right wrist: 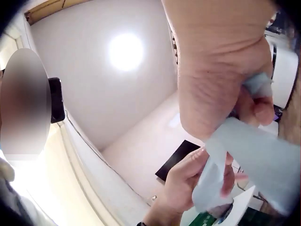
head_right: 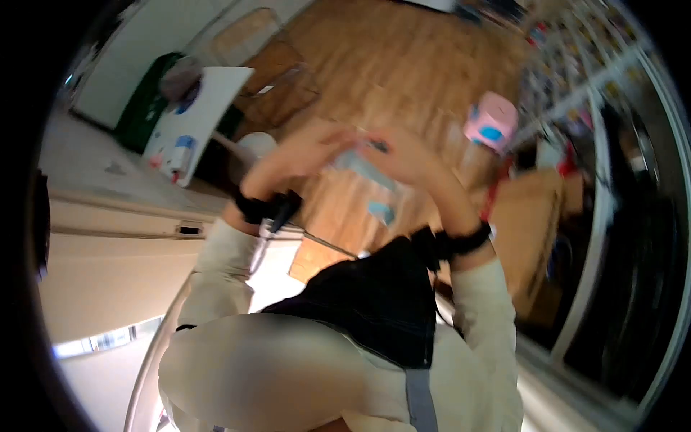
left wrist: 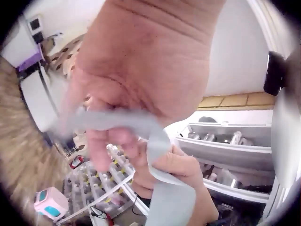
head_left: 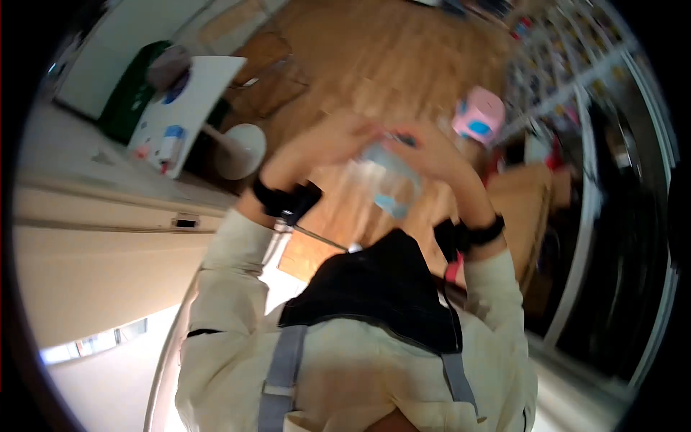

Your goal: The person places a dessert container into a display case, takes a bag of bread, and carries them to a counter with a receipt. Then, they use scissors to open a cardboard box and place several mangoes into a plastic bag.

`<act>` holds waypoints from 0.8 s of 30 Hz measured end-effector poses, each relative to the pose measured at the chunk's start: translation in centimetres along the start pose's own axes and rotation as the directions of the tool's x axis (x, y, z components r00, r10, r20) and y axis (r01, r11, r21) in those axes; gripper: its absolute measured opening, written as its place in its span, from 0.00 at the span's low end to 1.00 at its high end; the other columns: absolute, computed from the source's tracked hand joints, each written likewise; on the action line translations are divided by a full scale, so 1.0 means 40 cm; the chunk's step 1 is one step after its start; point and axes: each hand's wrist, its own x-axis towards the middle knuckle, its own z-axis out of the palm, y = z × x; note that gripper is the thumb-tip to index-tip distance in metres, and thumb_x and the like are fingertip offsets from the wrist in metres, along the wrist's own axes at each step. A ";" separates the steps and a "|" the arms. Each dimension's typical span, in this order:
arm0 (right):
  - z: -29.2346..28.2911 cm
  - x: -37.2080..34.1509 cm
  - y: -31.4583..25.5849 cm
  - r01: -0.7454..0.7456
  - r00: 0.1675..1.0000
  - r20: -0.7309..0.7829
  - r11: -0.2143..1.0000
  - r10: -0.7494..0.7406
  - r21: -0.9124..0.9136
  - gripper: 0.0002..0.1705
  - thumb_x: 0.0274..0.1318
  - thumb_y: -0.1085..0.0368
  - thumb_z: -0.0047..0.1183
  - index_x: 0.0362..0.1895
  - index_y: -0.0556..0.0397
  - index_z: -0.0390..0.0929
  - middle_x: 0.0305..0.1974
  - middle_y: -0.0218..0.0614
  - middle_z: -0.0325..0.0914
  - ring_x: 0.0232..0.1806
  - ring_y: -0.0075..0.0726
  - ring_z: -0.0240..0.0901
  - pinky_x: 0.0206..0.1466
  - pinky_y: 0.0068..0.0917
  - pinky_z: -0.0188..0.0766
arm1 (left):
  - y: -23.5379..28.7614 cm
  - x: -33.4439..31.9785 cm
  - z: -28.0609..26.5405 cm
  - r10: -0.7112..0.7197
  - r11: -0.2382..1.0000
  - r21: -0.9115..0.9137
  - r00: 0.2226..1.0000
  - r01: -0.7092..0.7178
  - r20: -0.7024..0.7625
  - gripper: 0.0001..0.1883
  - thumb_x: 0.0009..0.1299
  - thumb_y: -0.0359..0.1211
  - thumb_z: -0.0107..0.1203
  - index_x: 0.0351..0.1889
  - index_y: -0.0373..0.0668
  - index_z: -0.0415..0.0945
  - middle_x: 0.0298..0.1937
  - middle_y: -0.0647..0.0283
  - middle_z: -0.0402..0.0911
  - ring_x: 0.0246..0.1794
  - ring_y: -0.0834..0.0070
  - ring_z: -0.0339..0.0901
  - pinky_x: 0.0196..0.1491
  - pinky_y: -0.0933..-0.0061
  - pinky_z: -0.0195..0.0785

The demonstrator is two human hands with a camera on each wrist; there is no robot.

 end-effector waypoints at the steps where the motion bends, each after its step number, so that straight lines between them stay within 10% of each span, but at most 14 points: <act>1: 0.003 0.027 0.005 0.087 0.996 0.003 0.996 -0.087 -0.029 0.13 0.52 0.61 0.47 0.33 0.57 0.75 0.23 0.35 0.74 0.24 0.28 0.67 0.28 0.23 0.62 | -0.070 0.014 0.008 0.164 0.986 0.004 0.980 -0.165 -0.109 0.12 0.68 0.36 0.40 0.40 0.39 0.71 0.33 0.55 0.74 0.34 0.65 0.70 0.37 0.71 0.63; 8: -0.073 0.286 0.115 0.122 0.955 0.276 0.992 -0.110 -0.026 0.09 0.51 0.65 0.46 0.31 0.58 0.75 0.21 0.41 0.72 0.19 0.33 0.65 0.24 0.26 0.61 | -0.233 0.169 -0.046 -0.145 0.941 -0.319 0.987 0.114 -0.075 0.10 0.68 0.37 0.42 0.32 0.41 0.69 0.29 0.66 0.70 0.30 0.80 0.66 0.32 0.77 0.60; 14: -0.012 0.566 0.198 0.646 0.760 0.272 0.734 -0.591 -0.210 0.09 0.46 0.67 0.51 0.18 0.53 0.69 0.15 0.35 0.65 0.16 0.39 0.64 0.19 0.29 0.59 | -0.469 0.223 -0.073 -0.379 0.723 -0.690 0.859 0.043 -0.344 0.09 0.68 0.38 0.43 0.30 0.45 0.69 0.24 0.74 0.66 0.24 0.86 0.63 0.25 0.81 0.57; 16: 0.013 0.652 0.192 0.797 0.599 0.299 0.513 -0.743 -0.320 0.11 0.43 0.66 0.54 0.17 0.48 0.65 0.15 0.33 0.64 0.16 0.38 0.63 0.18 0.31 0.59 | -0.450 0.186 -0.159 -0.753 0.513 -0.809 0.603 0.287 -0.263 0.08 0.68 0.37 0.42 0.31 0.46 0.70 0.23 0.76 0.66 0.22 0.87 0.62 0.22 0.84 0.55; 17: 0.019 0.689 0.183 0.838 0.537 0.278 0.468 -0.796 -0.280 0.09 0.43 0.65 0.55 0.20 0.47 0.67 0.17 0.33 0.66 0.16 0.36 0.63 0.17 0.31 0.58 | -0.570 0.164 -0.127 -0.692 0.551 -0.831 0.514 -0.076 -0.506 0.08 0.67 0.37 0.42 0.33 0.47 0.70 0.23 0.75 0.66 0.19 0.87 0.61 0.17 0.84 0.53; 18: 0.014 0.726 0.183 0.856 0.511 0.289 0.449 -0.809 -0.256 0.09 0.43 0.65 0.55 0.20 0.47 0.67 0.17 0.33 0.66 0.16 0.36 0.63 0.17 0.31 0.58 | -0.646 0.126 -0.152 -0.748 0.599 -0.798 0.309 -0.065 -0.587 0.08 0.67 0.38 0.42 0.33 0.47 0.70 0.22 0.75 0.66 0.18 0.87 0.61 0.16 0.84 0.53; 20: 0.013 0.793 0.196 0.822 0.567 0.225 0.528 -0.793 -0.212 0.07 0.43 0.66 0.54 0.21 0.48 0.68 0.18 0.34 0.66 0.17 0.38 0.63 0.19 0.31 0.58 | -0.741 -0.021 -0.258 -0.727 0.654 -0.739 -0.133 0.161 -0.673 0.09 0.68 0.39 0.41 0.34 0.46 0.69 0.22 0.72 0.67 0.17 0.85 0.62 0.18 0.83 0.54; 21: 0.020 0.827 0.241 0.765 0.643 0.216 0.599 -0.735 -0.236 0.06 0.44 0.66 0.54 0.22 0.48 0.69 0.18 0.35 0.67 0.18 0.39 0.64 0.19 0.31 0.59 | -0.799 -0.101 -0.294 -0.634 0.756 -0.655 -0.239 0.007 -0.735 0.11 0.67 0.39 0.40 0.30 0.44 0.69 0.20 0.71 0.65 0.15 0.84 0.59 0.17 0.81 0.53; 22: 0.027 0.857 0.308 0.696 0.718 0.205 0.669 -0.666 -0.261 0.04 0.46 0.67 0.53 0.23 0.49 0.71 0.18 0.36 0.67 0.18 0.41 0.64 0.20 0.31 0.59 | -0.869 -0.199 -0.322 -0.813 0.582 -0.732 -0.294 -0.355 -0.503 0.12 0.65 0.40 0.42 0.27 0.43 0.68 0.18 0.72 0.60 0.13 0.83 0.53 0.15 0.80 0.48; 24: 0.037 0.892 0.448 0.522 0.853 0.243 0.770 -0.462 -0.368 0.03 0.48 0.67 0.51 0.25 0.51 0.72 0.19 0.40 0.68 0.20 0.47 0.65 0.23 0.34 0.61 | -1.019 -0.375 -0.368 -0.839 0.517 -0.735 -0.430 -0.439 -0.333 0.10 0.60 0.39 0.43 0.25 0.44 0.68 0.15 0.72 0.54 0.12 0.83 0.47 0.14 0.79 0.44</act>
